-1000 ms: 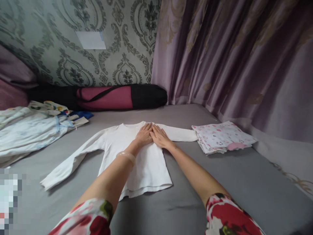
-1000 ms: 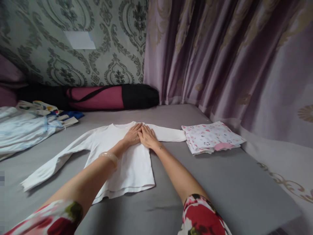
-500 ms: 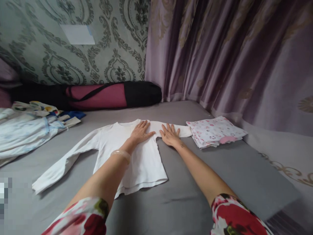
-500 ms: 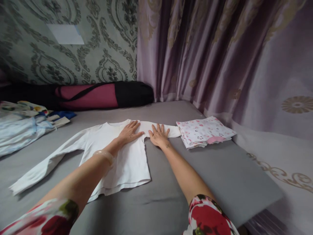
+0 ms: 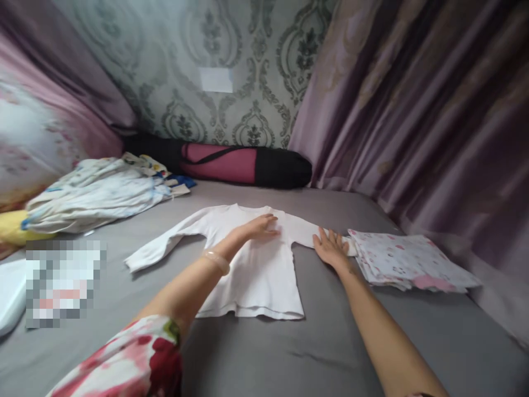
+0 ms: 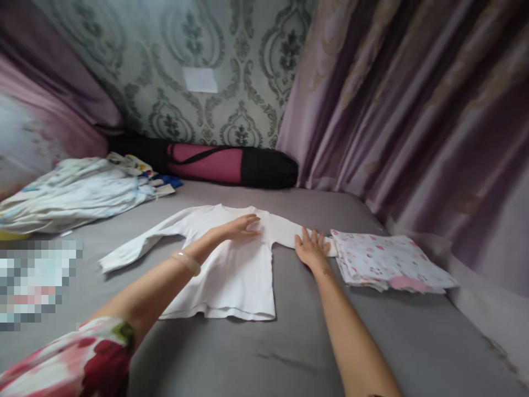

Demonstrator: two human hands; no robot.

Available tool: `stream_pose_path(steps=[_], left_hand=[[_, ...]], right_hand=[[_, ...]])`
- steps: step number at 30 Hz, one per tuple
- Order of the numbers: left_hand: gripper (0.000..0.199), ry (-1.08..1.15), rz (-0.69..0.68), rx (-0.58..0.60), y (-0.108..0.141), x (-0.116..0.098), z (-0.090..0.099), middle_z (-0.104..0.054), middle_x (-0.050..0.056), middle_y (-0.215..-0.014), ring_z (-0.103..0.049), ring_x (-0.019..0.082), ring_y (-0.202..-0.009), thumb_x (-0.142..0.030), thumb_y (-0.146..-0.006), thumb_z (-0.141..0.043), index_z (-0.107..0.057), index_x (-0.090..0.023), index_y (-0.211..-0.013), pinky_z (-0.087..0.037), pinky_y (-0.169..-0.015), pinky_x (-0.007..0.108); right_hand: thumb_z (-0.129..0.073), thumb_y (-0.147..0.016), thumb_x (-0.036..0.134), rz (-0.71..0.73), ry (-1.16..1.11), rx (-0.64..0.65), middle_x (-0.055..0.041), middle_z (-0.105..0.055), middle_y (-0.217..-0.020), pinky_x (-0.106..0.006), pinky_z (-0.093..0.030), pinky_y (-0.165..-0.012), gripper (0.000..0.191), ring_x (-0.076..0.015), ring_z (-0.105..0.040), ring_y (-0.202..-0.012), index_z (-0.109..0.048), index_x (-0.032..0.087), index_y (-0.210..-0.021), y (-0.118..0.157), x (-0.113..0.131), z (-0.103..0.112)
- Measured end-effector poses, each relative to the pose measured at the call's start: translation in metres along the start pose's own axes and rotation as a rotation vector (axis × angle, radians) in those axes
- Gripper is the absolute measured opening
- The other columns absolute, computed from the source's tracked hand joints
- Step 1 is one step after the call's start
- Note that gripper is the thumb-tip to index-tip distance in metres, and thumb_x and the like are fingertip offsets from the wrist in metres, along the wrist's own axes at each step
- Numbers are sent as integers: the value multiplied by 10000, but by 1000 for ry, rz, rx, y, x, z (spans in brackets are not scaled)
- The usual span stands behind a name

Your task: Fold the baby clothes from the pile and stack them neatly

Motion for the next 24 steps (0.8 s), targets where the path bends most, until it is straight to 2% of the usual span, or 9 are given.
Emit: stream_pose_path(steps=[2, 4, 6, 8, 11, 15, 18, 21, 24], left_hand=[[555, 2, -8, -106, 39, 16, 31, -490, 151, -1428, -494, 263, -1284, -448, -880, -506, -503, -137, -1340, -383, -1067, 342], [528, -17, 79, -221, 88, 45, 62, -541, 149, -1373, -523, 266, -1242, -437, -875, -512, -529, -135, -1307, -387, -1061, 373], [521, -26, 307, -321, 144, 86, 91, -580, 145, -1325, -545, 262, -1203, -444, -876, -512, -541, -127, -1289, -402, -1042, 369], [469, -39, 645, -356, 201, 132, 110, -610, 133, -1282, -565, 238, -1161, -412, -885, -506, -563, -130, -1255, -422, -1003, 329], [427, -57, 883, -311, 258, 170, 120, -676, 176, -1100, -638, 242, -959, -357, -883, -497, -600, -54, -1165, -481, -871, 342], [312, -17, 1009, -193, 287, 193, 107, -712, 129, -879, -651, 226, -756, -374, -801, -575, -681, -102, -909, -482, -670, 293], [304, 3, 1036, -182, 292, 198, 100, -713, 120, -867, -655, 245, -770, -407, -716, -623, -676, -133, -836, -464, -636, 283], [345, 52, 1047, -189, 297, 201, 97, -706, 101, -842, -650, 247, -763, -441, -612, -663, -648, -155, -805, -454, -612, 273], [351, 114, 1047, -204, 300, 201, 95, -674, 52, -737, -622, 227, -717, -465, -537, -674, -612, -179, -732, -422, -562, 255]], right_hand=[[-202, -981, 513, 35, 8, -35, -144, -267, -1564, -592, -195, -1110, 603, -346, -226, -1430, -304, 246, -1511, -1, 5, 13], [-347, -979, 481, 115, 3, -98, -154, -400, -1482, -529, -328, -1071, 519, -319, -388, -1343, -454, 237, -1424, -1, 17, 28], [-507, -955, 411, 197, -18, -142, -125, -528, -1340, -457, -469, -957, 393, -260, -550, -1161, -554, 214, -1291, -2, 36, 38], [-588, -927, 373, 259, -45, -153, -89, -576, -1238, -422, -528, -865, 355, -212, -604, -1029, -563, 184, -1227, -4, 63, 40], [-519, -963, 311, 383, -93, -167, -87, -569, -1279, -401, -488, -947, 308, -210, -573, -1115, -561, 198, -1246, -3, 127, 36], [-351, -964, 128, 732, -198, -153, -119, -546, -1363, -342, -339, -1096, 374, -207, -461, -1294, -578, 151, -1260, 21, 243, 24], [-357, -954, 127, 835, -257, -66, -118, -523, -1398, -317, -310, -1105, 398, -193, -443, -1311, -539, 124, -1308, 39, 308, 13], [-332, -953, 120, 865, -301, -15, -109, -494, -1428, -323, -283, -1115, 418, -184, -412, -1331, -518, 126, -1328, 50, 349, 7], [-308, -962, 138, 849, -324, 17, -114, -486, -1433, -327, -282, -1112, 426, -181, -401, -1337, -505, 122, -1339, 52, 370, 0]])
Point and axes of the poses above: each hand's wrist, its own y-axis away from the middle knuckle, its own z-axis out of the back of the hand, x = y × z, the point moved 8 cm from there along -y, towards the middle knuckle
